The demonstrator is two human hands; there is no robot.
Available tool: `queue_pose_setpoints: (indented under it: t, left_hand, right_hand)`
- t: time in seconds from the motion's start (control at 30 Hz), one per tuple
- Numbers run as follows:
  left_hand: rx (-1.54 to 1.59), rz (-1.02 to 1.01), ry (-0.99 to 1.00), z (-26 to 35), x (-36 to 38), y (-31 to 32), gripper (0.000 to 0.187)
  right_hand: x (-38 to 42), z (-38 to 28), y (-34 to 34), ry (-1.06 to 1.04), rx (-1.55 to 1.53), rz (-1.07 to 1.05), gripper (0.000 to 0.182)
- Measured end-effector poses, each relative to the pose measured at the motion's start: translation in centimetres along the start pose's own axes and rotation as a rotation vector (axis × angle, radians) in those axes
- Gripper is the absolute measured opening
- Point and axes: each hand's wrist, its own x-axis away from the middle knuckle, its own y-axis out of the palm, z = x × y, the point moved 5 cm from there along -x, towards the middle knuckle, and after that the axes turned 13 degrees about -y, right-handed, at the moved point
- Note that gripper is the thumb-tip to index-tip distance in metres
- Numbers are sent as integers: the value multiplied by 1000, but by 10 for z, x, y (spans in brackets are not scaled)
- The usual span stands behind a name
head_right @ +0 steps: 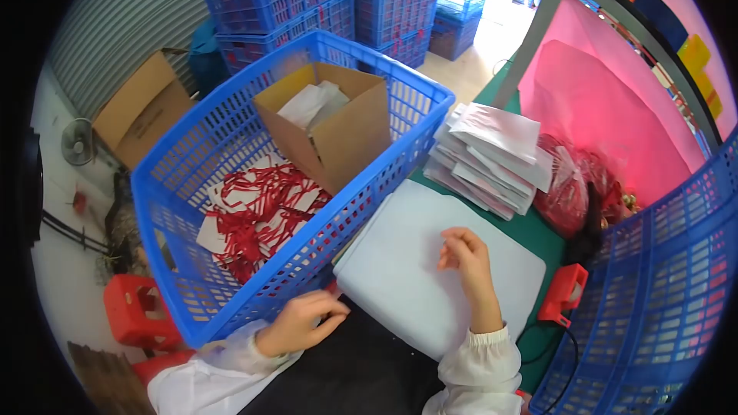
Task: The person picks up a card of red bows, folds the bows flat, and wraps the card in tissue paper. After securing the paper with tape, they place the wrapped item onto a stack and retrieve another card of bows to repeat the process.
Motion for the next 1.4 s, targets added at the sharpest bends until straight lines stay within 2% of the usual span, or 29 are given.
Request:
queue_pose_setpoints:
  t: [0.1, 0.17, 0.3, 0.37, 0.43, 0.5, 0.57, 0.63, 0.73, 0.9, 1.13, 1.4]
  left_hand:
    - [-72, -113, -73, 45, 42, -53, 12]
    - [1, -205, -171, 65, 57, -92, 14]
    - [-236, -18, -253, 73, 27, -165, 17]
    - [-469, 100, -231, 36, -10, -195, 16]
    - [-735, 198, -254, -43, -45, -224, 19]
    - [-1232, 29, -401, -141, -62, -239, 22]
    - [-1466, -320, -647, -225, -56, -239, 27]
    - [-1669, -613, -548, -271, -38, -229, 26]
    - [-1654, -519, -568, -333, -20, -231, 27]
    - [-1739, -540, -740, -365, -14, -233, 25]
    - [-1803, -697, -702, -400, 2, -226, 28]
    - [-1836, -744, -618, -433, 21, -211, 29]
  right_hand:
    - [8, 33, -2, -30, -10, 4, 14]
    - [9, 30, -6, -28, -110, 30, 13]
    - [9, 31, -5, -43, -130, 12, 12]
    - [11, 31, -3, -63, -92, -6, 12]
    - [13, 31, -2, -98, -56, -18, 11]
    - [13, 33, -2, -117, -26, -28, 11]
    - [14, 34, -1, -131, -2, -27, 11]
    - [15, 36, -1, -139, 24, -21, 11]
    - [15, 38, 1, -146, 48, -38, 11]
    - [14, 34, 2, -157, 58, -51, 11]
    - [17, 34, 2, -158, 81, -46, 10]
    - [17, 32, 3, -166, 90, -52, 10]
